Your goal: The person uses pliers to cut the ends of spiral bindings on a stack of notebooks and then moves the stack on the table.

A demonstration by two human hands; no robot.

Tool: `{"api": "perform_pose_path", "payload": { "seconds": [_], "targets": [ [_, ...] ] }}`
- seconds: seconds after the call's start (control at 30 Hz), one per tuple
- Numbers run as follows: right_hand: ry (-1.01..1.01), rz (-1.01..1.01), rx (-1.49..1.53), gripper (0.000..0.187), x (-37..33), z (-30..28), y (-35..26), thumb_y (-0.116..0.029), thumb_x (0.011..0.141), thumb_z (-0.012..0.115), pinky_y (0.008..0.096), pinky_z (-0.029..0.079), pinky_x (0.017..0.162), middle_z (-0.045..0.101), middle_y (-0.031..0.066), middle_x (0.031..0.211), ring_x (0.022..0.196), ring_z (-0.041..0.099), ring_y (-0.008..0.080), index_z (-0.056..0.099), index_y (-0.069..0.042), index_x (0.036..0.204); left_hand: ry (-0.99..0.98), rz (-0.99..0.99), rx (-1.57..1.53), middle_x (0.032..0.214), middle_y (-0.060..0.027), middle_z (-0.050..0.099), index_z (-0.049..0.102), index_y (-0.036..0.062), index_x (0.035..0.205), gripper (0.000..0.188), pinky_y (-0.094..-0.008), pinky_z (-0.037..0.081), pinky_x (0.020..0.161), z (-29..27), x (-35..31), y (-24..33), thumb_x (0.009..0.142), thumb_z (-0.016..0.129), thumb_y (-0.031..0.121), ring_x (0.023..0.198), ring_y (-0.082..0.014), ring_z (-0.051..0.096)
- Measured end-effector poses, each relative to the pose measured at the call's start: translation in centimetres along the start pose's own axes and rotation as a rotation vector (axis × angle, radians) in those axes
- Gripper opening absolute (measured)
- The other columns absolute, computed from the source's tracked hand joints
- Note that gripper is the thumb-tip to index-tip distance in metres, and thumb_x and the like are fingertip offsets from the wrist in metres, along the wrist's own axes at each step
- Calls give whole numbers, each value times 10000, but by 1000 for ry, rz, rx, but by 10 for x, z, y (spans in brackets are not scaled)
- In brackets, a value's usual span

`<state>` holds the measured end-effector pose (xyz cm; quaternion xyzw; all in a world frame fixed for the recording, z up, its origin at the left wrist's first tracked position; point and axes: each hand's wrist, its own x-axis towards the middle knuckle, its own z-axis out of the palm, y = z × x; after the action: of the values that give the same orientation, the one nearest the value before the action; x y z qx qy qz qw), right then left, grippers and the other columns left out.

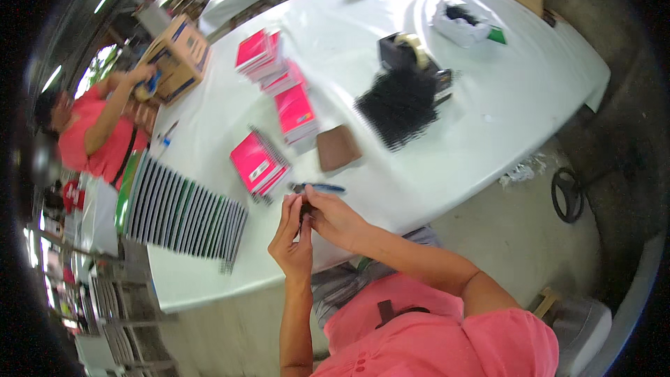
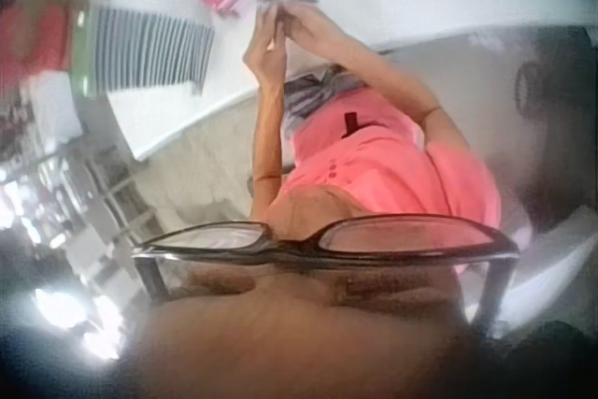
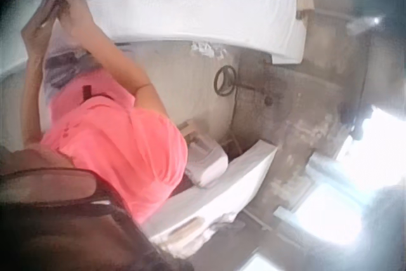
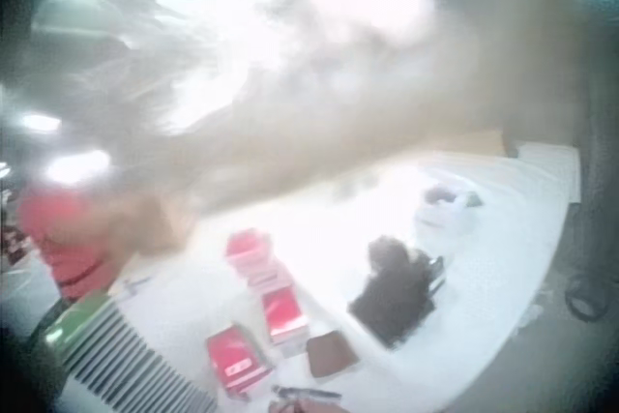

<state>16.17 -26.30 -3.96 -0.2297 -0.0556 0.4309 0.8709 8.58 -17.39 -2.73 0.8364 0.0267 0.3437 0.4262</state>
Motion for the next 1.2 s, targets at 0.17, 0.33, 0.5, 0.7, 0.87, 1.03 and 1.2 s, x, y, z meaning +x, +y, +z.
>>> {"api": "perform_pose_path", "payload": {
  "seconds": [0.17, 0.33, 0.5, 0.7, 0.87, 1.03, 1.2],
  "targets": [
    [118, -121, 321, 341, -4, -45, -46, -387, 974, 426, 309, 480, 794, 583, 22, 1002, 927, 555, 136, 573, -87, 1040, -373, 99, 111, 1333, -123, 493, 522, 130, 1291, 506, -370, 439, 962, 51, 45, 29, 817, 574, -39, 1252, -308, 450],
    [190, -245, 283, 320, -27, -38, -102, -376, 963, 453, 356, 475, 905, 577, 67, 1059, 1045, 554, 229, 571, -89, 1041, -583, 275, 70, 1405, -147, 400, 409, 174, 1383, 596, -418, 327, 1042, 98, 78, 56, 834, 598, 40, 1343, -360, 293],
    [274, -453, 619, 359, -32, -62, -184, -271, 997, 361, 461, 431, 982, 498, 192, 1144, 1138, 469, 350, 483, 42, 1125, -405, 454, 55, 1502, -155, 228, 383, 153, 1398, 642, -486, 198, 1089, 119, 97, 86, 814, 625, 42, 1382, -436, 143],
    [188, -904, 474, 390, -10, -120, -416, -298, 1004, 343, 514, 443, 926, 495, 198, 941, 871, 531, 303, 460, 73, 1030, -311, 465, 148, 1386, -213, 413, 502, 66, 1236, 493, -496, 312, 1036, 73, 73, 55, 777, 608, -80, 1333, -499, 228],
    [859, -1365, -717, 366, 48, -163, -548, -276, 992, 375, 431, 443, 925, 548, 198, 946, 903, 548, 285, 540, 51, 980, -243, 456, 158, 1360, -244, 433, 468, 35, 1301, 499, -495, 301, 1042, 15, 36, 29, 825, 553, -89, 1308, -457, 318],
    [1195, -1005, -2156, 437, 80, -258, -567, -333, 988, 362, 381, 376, 979, 549, 242, 1121, 1063, 521, 314, 555, 44, 1095, -189, 85, 394, 1299, -239, 496, 476, -40, 1256, 351, -425, 462, 911, -17, 11, 51, 907, 503, -23, 1201, -422, 477],
    [899, -1038, -2008, 530, 63, -230, -587, -479, 952, 336, 497, 275, 1061, 394, 220, 1379, 1267, 370, 402, 463, -93, 1292, -123, -135, 586, 1231, -233, 554, 493, -37, 1245, 345, -392, 456, 924, -33, -6, 64, 901, 517, -13, 1190, -389, 500]
  ]
}}
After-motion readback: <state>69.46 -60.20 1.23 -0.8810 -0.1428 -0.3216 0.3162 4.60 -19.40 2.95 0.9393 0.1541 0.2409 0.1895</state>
